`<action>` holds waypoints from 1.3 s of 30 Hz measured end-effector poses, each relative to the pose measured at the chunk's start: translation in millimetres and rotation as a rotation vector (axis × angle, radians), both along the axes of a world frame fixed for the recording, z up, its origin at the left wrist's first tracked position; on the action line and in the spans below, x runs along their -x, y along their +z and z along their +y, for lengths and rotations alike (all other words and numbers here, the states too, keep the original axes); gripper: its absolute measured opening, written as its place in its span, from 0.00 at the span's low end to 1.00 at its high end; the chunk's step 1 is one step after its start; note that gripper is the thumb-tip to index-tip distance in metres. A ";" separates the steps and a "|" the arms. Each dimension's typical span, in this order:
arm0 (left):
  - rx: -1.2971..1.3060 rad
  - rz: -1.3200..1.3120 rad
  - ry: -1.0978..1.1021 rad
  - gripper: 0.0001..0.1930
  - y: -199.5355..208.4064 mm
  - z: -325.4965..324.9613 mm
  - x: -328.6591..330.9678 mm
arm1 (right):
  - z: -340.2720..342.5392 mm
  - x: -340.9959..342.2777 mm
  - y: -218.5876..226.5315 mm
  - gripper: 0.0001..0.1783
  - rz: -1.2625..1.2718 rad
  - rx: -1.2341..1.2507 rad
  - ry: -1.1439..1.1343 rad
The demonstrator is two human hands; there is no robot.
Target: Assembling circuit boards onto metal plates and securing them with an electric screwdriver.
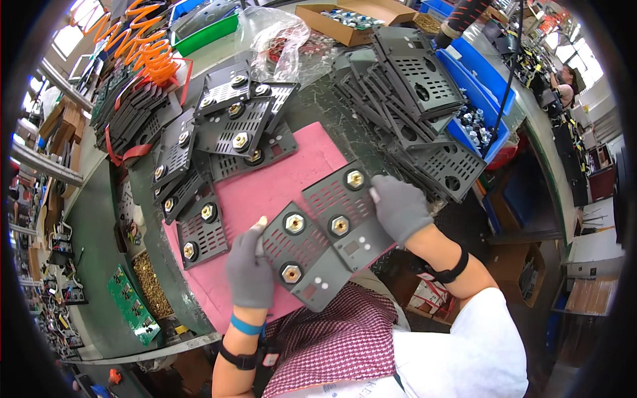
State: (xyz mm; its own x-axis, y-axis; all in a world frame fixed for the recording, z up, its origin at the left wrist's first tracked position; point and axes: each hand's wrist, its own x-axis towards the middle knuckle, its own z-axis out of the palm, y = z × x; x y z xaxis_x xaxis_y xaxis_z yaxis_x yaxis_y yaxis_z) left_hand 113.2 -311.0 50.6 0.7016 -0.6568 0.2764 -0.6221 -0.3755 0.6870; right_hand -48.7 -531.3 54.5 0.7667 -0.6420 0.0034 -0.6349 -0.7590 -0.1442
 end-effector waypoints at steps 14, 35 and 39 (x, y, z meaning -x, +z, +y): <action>-0.090 0.246 0.533 0.19 -14.8 111.3 -103.4 | 39.2 -2.1 38.5 0.18 -0.286 0.027 0.478; -0.456 0.397 -0.427 0.25 45.9 166.5 -101.0 | 48.6 -117.4 24.1 0.09 0.156 -0.079 0.757; -0.180 0.391 -0.661 0.17 20.7 90.9 -87.2 | 45.9 -118.1 27.4 0.11 0.188 -0.130 0.739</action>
